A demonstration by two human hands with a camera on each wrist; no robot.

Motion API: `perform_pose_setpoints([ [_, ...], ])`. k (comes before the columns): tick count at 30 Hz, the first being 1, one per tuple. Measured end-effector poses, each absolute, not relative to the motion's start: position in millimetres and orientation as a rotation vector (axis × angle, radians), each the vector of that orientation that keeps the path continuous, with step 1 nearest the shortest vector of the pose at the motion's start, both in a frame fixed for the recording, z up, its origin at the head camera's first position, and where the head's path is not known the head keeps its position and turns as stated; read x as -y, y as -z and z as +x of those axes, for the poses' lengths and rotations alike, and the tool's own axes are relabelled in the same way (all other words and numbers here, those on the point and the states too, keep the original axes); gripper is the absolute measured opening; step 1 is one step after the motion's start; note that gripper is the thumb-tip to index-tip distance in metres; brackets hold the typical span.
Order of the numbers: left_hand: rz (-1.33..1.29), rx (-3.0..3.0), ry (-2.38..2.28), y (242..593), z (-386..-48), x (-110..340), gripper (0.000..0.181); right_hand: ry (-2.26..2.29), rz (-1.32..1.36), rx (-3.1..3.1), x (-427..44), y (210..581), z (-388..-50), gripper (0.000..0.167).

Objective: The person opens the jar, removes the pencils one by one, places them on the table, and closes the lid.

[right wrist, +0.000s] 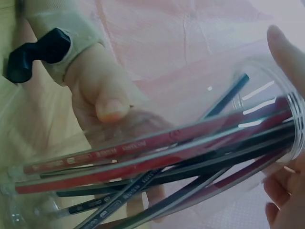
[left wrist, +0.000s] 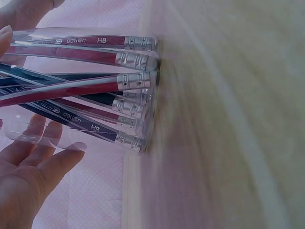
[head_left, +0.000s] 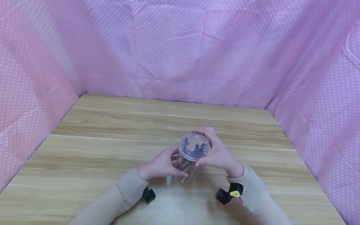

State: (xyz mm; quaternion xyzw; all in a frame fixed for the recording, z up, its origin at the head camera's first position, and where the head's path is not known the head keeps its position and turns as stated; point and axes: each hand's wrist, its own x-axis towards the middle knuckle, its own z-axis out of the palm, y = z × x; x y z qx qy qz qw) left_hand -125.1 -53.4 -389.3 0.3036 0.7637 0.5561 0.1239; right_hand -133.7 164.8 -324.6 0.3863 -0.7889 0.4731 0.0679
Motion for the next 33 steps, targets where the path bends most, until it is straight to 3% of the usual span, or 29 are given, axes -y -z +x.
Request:
perform_pose_setpoints([
  [6,0.887,-2.225,-1.619,390,-125,53,0.093,-1.410,0.996,2.348,-163,326,-122,0.097],
  [16,0.899,-2.209,-1.616,392,-127,52,0.093,-1.324,0.814,2.458,-158,320,-111,0.076],
  [28,0.902,-2.227,-1.632,392,-127,52,0.090,-1.503,1.039,2.342,-162,325,-126,0.072],
  [33,0.893,-2.206,-1.634,390,-128,52,0.088,-1.624,1.198,2.286,-164,325,-135,0.080],
])
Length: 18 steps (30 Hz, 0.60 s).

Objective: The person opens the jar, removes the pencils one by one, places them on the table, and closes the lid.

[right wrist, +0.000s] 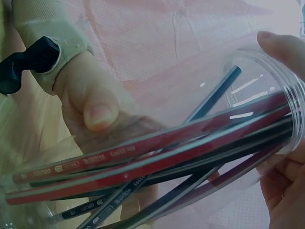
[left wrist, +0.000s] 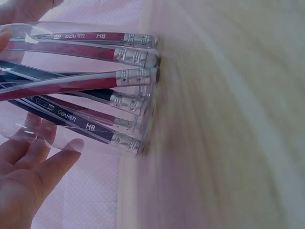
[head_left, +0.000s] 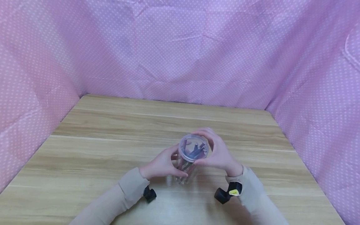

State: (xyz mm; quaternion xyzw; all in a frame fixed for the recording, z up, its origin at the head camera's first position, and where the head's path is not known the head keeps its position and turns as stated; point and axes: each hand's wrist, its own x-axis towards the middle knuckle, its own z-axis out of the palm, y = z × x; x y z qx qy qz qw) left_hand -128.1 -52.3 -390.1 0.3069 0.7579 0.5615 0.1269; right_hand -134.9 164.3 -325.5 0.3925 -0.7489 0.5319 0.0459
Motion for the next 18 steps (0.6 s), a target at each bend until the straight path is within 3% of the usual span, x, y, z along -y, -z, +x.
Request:
perform_pose_setpoints([
  [11,0.879,-2.167,-1.637,387,-129,55,0.094,-1.760,1.475,2.247,-166,320,-149,0.082],
  [18,0.866,-2.157,-1.622,388,-129,56,0.093,-1.581,1.280,2.392,-170,318,-137,0.097],
])
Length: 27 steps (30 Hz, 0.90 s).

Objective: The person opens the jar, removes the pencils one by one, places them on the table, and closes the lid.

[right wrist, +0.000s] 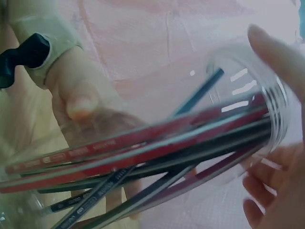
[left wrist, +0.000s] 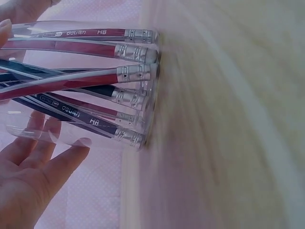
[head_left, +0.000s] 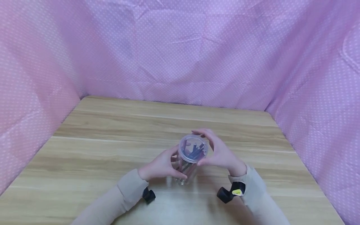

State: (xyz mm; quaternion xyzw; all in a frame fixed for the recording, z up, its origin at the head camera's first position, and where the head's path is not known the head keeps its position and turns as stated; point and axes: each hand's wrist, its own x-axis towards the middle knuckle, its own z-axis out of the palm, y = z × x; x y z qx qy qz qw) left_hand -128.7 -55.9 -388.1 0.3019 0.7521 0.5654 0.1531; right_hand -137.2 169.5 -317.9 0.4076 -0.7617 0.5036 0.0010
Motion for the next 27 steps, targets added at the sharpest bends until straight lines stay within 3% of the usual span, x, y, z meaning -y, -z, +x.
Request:
perform_pose_setpoints([
  [5,0.831,-2.180,-1.603,389,-127,57,0.092,-1.490,1.016,2.440,-169,319,-125,0.096],
  [13,0.848,-2.145,-1.619,390,-128,55,0.093,-1.363,0.834,2.460,-159,316,-112,0.083],
  [27,0.834,-2.151,-1.633,391,-129,55,0.087,-1.444,0.982,2.352,-163,320,-124,0.072],
])
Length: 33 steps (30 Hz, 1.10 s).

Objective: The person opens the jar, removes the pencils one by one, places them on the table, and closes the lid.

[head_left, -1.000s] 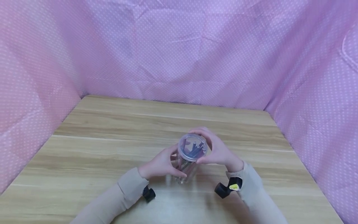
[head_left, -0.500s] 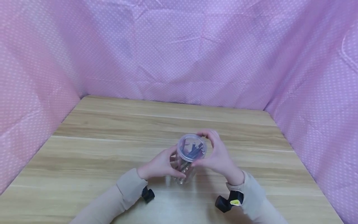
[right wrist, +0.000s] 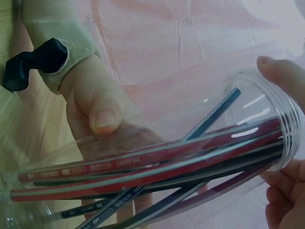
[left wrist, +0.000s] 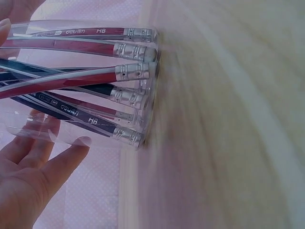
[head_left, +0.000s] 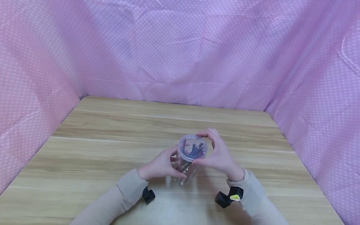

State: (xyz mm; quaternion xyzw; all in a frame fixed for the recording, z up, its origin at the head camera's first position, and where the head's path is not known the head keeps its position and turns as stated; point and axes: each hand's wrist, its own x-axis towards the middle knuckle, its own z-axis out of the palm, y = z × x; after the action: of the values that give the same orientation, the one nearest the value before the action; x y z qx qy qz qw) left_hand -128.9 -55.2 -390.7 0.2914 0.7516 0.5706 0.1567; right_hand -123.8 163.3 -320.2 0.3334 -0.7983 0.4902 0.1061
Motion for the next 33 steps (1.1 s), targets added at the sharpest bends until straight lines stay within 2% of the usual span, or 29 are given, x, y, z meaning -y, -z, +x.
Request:
perform_pose_setpoints([
  [12,0.818,-2.119,-1.649,388,-128,55,0.086,-1.721,1.495,2.158,-171,322,-153,0.076],
  [19,0.822,-2.137,-1.646,388,-127,56,0.087,-1.694,1.645,2.219,-173,316,-163,0.084],
  [25,0.859,-2.148,-1.630,388,-128,55,0.088,-1.606,1.581,2.280,-175,313,-156,0.092],
  [29,0.872,-2.144,-1.620,387,-129,55,0.089,-1.538,1.399,2.283,-173,318,-145,0.100],
  [33,0.877,-2.151,-1.614,387,-129,56,0.090,-1.527,1.179,2.284,-168,326,-133,0.102],
])
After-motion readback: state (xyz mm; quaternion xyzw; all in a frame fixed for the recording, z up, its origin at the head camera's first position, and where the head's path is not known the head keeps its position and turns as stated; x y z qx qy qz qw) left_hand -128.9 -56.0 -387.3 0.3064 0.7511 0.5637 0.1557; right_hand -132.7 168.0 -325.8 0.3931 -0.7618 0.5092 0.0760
